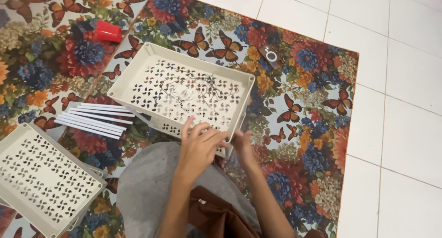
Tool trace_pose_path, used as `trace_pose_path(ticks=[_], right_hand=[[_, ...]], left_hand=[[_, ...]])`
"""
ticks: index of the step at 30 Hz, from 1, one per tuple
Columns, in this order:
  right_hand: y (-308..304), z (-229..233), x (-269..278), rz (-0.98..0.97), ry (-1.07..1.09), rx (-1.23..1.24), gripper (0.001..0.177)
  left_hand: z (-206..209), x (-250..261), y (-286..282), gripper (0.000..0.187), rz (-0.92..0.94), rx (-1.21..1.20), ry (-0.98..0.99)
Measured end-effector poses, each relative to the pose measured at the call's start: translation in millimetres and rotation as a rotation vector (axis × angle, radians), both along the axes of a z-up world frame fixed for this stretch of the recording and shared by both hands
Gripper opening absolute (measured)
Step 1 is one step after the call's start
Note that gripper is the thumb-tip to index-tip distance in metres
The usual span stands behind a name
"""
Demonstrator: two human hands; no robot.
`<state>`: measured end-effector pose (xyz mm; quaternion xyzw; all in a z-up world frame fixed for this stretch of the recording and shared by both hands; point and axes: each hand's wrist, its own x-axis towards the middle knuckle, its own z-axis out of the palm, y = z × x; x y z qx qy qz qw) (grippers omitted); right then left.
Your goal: The person sits on a floral mat and assembles white perforated plastic trays by inserting white plastic rods into corner holes. They repeatedly pick up trays, align rods, and insert them, stacking completed trays and handling loose rods on the floor.
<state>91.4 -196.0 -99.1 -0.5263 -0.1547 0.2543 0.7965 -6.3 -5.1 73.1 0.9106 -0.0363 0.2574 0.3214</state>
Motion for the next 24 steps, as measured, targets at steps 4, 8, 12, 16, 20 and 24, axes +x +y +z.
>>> trace_pose_path(ticks=[4, 8, 12, 16, 20, 24], right_hand=[[14, 28, 42, -0.448, 0.149, -0.356, 0.058], [13, 12, 81, -0.389, -0.358, -0.389, 0.063], [4, -18, 101, -0.227, -0.271, -0.294, 0.055], [-2, -33, 76, -0.206, -0.166, -0.314, 0.064], [13, -31, 34, -0.161, -0.161, -0.295, 0.048], [35, -33, 4, -0.278, -0.184, -0.194, 0.037]], left_hand=[[1, -19, 13, 0.032, 0.023, 0.055, 0.108], [-15, -29, 16, 0.03, 0.11, 0.129, 0.153], [-31, -27, 32, 0.031, 0.203, 0.174, 0.154], [-37, -48, 66, 0.055, 0.354, 0.273, 0.221], [-35, -42, 84, 0.026, 0.377, 0.277, 0.246], [-28, -15, 53, 0.038, 0.274, 0.329, 0.116]])
